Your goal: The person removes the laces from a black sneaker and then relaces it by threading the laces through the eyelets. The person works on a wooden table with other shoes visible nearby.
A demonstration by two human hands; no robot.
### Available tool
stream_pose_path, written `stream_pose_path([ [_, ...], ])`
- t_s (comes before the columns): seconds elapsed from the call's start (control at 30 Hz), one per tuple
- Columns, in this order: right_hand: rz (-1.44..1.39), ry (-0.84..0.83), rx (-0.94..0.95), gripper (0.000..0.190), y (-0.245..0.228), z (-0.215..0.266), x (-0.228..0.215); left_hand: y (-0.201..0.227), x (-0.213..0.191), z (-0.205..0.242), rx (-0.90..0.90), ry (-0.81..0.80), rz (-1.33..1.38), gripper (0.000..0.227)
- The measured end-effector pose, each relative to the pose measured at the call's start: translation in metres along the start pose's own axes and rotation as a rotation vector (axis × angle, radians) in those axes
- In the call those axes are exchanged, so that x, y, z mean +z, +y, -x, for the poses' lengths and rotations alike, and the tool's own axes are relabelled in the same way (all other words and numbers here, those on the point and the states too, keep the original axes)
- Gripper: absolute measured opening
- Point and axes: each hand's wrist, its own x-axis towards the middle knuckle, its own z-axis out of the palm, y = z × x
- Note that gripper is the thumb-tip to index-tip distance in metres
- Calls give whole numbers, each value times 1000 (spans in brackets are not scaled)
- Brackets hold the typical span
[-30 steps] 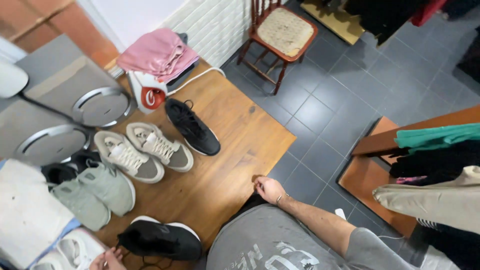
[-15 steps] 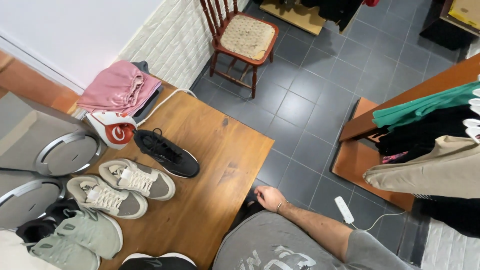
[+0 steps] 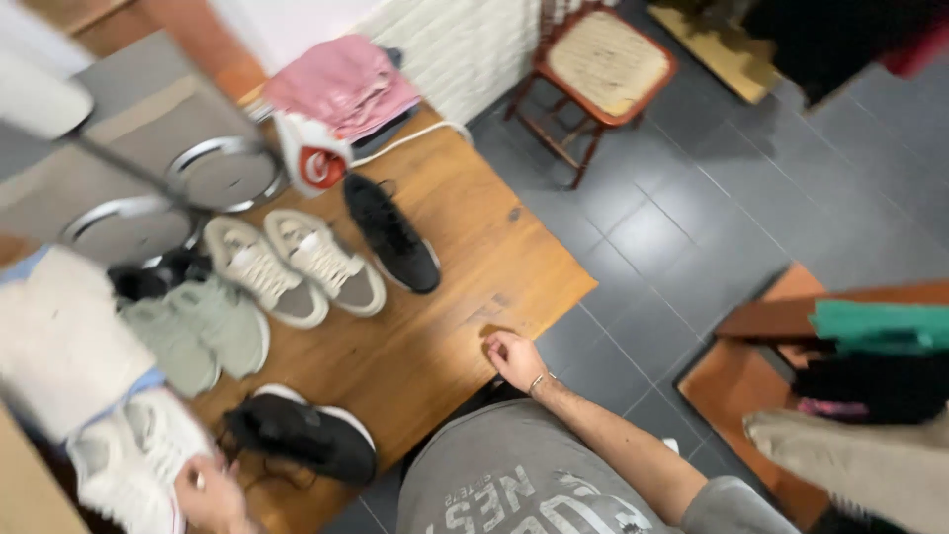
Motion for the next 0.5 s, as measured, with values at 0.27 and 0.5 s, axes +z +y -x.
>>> stream_pose_path([
  [0.27,-44,-25,-195,13,-14,-52,10,130,-49,89,63,59,8,15],
  [0.5,80,-197,-198,14,36,-75,18,213,-106,132,105,268,-146,18],
])
